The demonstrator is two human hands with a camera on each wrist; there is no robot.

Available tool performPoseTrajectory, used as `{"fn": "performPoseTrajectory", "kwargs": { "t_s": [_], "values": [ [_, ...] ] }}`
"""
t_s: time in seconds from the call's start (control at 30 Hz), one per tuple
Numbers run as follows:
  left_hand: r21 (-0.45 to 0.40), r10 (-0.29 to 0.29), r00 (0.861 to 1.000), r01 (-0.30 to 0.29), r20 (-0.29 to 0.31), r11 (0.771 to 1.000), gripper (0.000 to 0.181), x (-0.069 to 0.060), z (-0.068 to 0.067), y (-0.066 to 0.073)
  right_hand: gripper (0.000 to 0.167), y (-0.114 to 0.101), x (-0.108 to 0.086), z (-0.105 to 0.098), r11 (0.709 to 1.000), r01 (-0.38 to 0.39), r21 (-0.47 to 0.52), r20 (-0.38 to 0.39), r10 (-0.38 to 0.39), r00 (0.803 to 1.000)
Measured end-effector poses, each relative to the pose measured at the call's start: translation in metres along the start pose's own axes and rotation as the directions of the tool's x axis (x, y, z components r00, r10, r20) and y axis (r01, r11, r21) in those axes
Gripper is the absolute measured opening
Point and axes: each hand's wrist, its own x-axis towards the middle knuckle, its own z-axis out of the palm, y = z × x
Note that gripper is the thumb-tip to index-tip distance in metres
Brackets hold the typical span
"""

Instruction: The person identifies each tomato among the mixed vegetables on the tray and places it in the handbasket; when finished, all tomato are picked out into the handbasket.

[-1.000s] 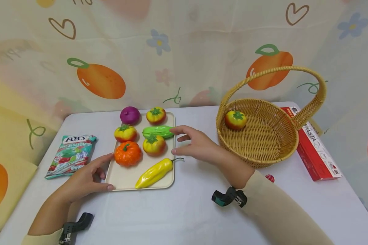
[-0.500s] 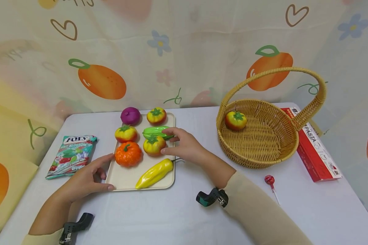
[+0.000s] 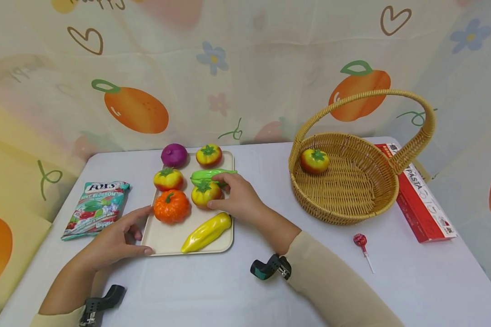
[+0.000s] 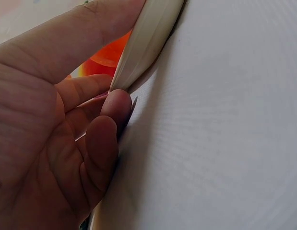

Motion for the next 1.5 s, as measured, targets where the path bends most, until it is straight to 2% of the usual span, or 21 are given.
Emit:
{"fn": "performPoseTrajectory", "kwargs": {
  "t_s": [0.27, 0.6, 1.23, 1.5],
  "values": [
    [0.007, 0.010, 1.000, -0.010, -0.002, 1.000, 0.105, 0.002, 0.001, 0.001, 0.057, 0.003, 0.001, 0.005, 1.000, 0.003, -0.002, -0.047, -0.003, 0.999],
    [0.006, -0.013, 1.000, 0.012, 0.001, 1.000, 0.106, 0.004, -0.001, 0.004, 0.054, 0.004, 0.003, 0.014, 1.000, -0.001, 0.018, -0.102, 0.003, 0.995],
    [0.000, -0.014, 1.000, 0.014, 0.003, 1.000, 0.105, 0.001, 0.000, 0.002, 0.053, 0.004, 0.001, 0.016, 0.999, 0.006, 0.052, -0.102, -0.001, 0.995],
    [-0.004, -0.013, 1.000, 0.013, 0.002, 1.000, 0.105, 0.000, 0.000, 0.001, 0.053, 0.005, -0.001, 0.012, 0.996, 0.044, 0.076, -0.088, -0.038, 0.995]
  ]
}}
